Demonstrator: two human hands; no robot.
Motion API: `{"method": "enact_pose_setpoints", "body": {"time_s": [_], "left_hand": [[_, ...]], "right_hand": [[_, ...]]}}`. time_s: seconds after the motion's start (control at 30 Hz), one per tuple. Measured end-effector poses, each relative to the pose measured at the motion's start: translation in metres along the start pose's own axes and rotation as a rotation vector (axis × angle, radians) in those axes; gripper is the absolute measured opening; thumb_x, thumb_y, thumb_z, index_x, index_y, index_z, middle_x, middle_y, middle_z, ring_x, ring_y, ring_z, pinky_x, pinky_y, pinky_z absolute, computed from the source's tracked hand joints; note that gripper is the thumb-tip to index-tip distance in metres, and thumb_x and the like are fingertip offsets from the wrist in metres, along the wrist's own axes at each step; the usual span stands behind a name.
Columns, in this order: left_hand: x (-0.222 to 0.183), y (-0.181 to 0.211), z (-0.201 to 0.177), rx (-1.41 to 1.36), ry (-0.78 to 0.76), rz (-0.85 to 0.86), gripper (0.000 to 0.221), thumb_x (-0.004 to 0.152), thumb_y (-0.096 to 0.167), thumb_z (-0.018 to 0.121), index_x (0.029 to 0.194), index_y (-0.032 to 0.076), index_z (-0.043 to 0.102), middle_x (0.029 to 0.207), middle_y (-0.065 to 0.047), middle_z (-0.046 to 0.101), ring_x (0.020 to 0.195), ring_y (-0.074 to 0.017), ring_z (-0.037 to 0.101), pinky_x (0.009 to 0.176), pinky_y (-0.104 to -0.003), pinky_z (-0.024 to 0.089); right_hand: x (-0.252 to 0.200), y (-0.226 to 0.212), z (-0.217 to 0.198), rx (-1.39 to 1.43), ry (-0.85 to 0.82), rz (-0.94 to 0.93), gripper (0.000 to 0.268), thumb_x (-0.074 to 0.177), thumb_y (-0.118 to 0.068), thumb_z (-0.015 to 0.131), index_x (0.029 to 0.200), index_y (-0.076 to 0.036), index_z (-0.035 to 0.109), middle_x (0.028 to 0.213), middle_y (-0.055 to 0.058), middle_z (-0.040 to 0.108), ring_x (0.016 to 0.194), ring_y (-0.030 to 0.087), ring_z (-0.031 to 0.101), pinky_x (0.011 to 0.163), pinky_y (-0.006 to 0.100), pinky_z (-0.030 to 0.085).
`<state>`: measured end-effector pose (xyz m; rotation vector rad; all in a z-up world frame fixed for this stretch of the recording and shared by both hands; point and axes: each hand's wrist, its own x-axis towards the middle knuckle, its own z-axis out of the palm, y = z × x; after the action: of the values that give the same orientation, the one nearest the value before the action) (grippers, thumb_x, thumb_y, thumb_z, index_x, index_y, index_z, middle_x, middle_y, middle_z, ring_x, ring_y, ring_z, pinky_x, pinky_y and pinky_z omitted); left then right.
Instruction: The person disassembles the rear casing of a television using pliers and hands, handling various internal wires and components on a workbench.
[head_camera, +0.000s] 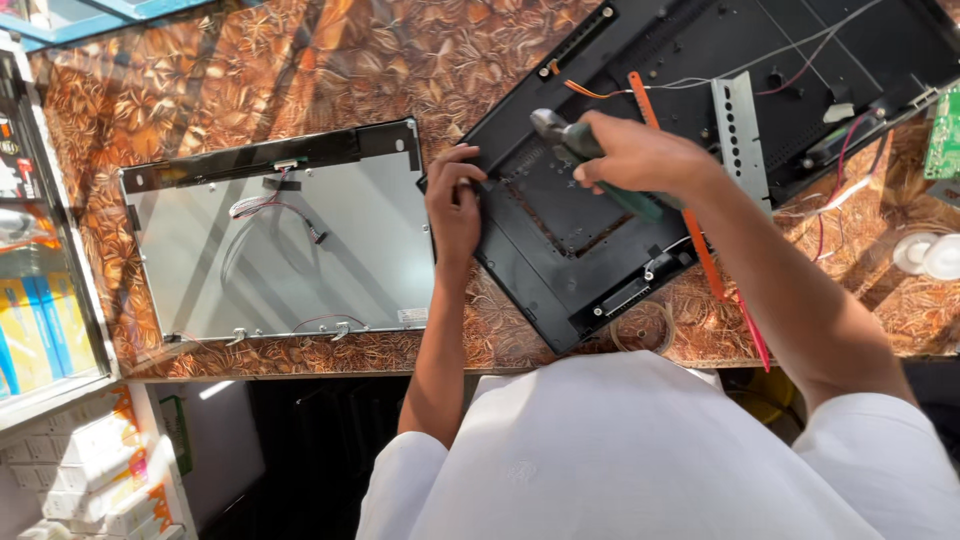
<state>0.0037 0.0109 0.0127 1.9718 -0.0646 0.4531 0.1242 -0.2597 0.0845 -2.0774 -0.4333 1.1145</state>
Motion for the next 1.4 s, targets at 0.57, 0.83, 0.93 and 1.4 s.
{"method": "enact_pose_setpoints", "body": {"time_s": [0.57, 0.83, 0.93, 1.4], "left_hand": [[0.0, 0.013, 0.011, 0.057, 0.058, -0.06, 0.045, 0.096, -0.024, 0.041, 0.097, 0.012, 0.068, 0.123, -0.01, 0.07, 0.133, -0.0413, 0.059, 0.101, -0.066, 0.053], [-0.005, 0.002, 0.009, 0.108, 0.089, -0.05, 0.038, 0.087, -0.022, 0.048, 0.092, 0.01, 0.07, 0.119, -0.012, 0.074, 0.126, -0.0395, 0.065, 0.11, -0.059, 0.052], [-0.008, -0.008, 0.009, 0.085, 0.1, -0.044, 0.039, 0.087, -0.021, 0.048, 0.092, 0.011, 0.07, 0.12, -0.012, 0.074, 0.127, -0.0386, 0.065, 0.111, -0.058, 0.052], [-0.01, 0.006, 0.005, -0.033, 0.072, -0.098, 0.041, 0.098, -0.021, 0.039, 0.102, 0.01, 0.064, 0.128, -0.012, 0.065, 0.139, -0.0462, 0.053, 0.107, -0.066, 0.057]], "right_hand": [[0.044, 0.036, 0.076, -0.36, -0.136, -0.092, 0.068, 0.105, 0.0, 0.047, 0.166, 0.016, 0.023, 0.084, 0.023, 0.073, 0.048, 0.023, 0.058, 0.04, 0.038, 0.039], [0.037, 0.025, 0.091, -0.268, -0.108, -0.035, 0.07, 0.106, -0.005, 0.049, 0.166, 0.017, 0.021, 0.084, 0.026, 0.072, 0.042, 0.019, 0.049, 0.038, 0.037, 0.033], [0.03, 0.017, 0.096, -0.255, -0.068, -0.016, 0.07, 0.107, -0.006, 0.049, 0.166, 0.018, 0.02, 0.085, 0.027, 0.072, 0.042, 0.02, 0.048, 0.038, 0.038, 0.033], [0.02, 0.005, 0.114, -0.295, 0.077, 0.128, 0.065, 0.113, -0.011, 0.05, 0.166, 0.018, 0.026, 0.102, 0.038, 0.072, 0.049, 0.027, 0.057, 0.042, 0.043, 0.037]]}}
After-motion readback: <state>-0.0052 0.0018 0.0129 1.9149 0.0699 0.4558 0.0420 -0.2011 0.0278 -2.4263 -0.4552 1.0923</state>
